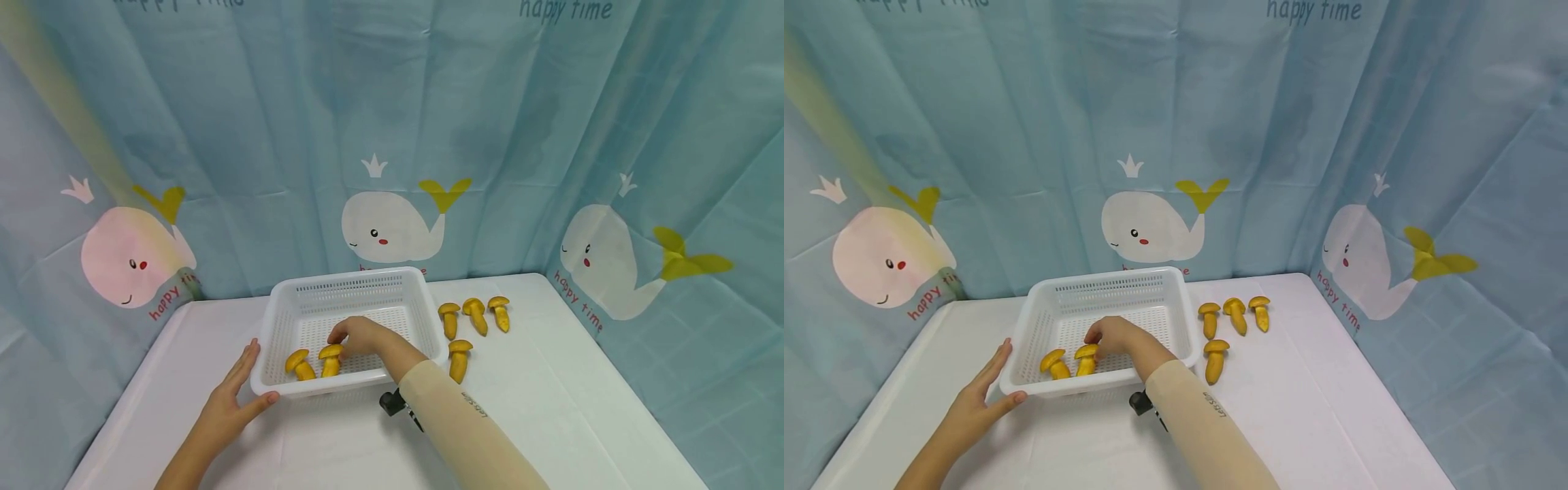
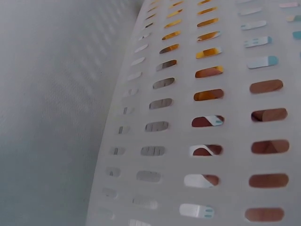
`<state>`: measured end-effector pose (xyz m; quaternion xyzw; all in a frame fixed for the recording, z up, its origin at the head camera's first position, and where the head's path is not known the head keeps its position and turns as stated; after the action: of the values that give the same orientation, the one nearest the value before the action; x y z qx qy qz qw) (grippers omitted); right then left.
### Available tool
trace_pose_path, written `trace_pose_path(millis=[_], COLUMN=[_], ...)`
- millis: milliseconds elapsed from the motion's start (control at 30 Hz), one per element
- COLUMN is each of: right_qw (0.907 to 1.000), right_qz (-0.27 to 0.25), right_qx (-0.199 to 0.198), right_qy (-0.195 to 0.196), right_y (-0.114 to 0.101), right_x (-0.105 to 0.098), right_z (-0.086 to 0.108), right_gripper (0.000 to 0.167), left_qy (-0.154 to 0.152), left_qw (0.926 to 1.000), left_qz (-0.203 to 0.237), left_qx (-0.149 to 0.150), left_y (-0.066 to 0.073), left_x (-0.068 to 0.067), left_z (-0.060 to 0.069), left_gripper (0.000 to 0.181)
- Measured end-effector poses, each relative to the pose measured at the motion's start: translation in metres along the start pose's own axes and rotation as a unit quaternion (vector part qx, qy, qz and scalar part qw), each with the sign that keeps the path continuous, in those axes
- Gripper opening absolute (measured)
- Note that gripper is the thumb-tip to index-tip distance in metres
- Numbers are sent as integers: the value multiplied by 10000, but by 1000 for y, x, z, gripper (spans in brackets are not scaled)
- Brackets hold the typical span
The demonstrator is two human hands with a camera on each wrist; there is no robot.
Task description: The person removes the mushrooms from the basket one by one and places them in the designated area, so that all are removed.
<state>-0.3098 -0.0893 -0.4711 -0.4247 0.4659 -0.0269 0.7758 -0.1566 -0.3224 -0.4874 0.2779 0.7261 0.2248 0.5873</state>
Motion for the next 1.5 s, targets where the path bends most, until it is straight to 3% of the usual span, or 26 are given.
trace_pose_path(millis=[567,767,967,1500], right_qw=[9981,9959,9933,9822], right_qz=[-226,-194,-123,-97], right_qx=[-282,-606,-816,-1361], right_qy=[503,649,805,1293], right_y=[-6,-13,-19,-11], right_x=[-9,-15,-23,-51], right_z=[2,12,24,56], right_gripper=[29,31,31,33], left_qy=[-63,-120,-90,-95], left_qw=[9999,9996,9998,9999], left_qz=[-84,-121,-100,2], left_qx=[-118,-221,-124,-89], left_y=[0,-2,-4,0], left_x=[2,3,2,1], left_z=[-1,-1,-1,0], left_gripper=[101,101,102,101])
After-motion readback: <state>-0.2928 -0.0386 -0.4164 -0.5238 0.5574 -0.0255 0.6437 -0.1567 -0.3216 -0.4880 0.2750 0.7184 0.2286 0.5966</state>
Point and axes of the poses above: each hand's wrist, its own z-axis away from the middle knuckle, its own x-axis out of the palm, y = z × x, the point moved 4 cm from there along -z, towards the middle knuckle, and after that the axes turned 3 degrees about -z, right-handed, at the moved point
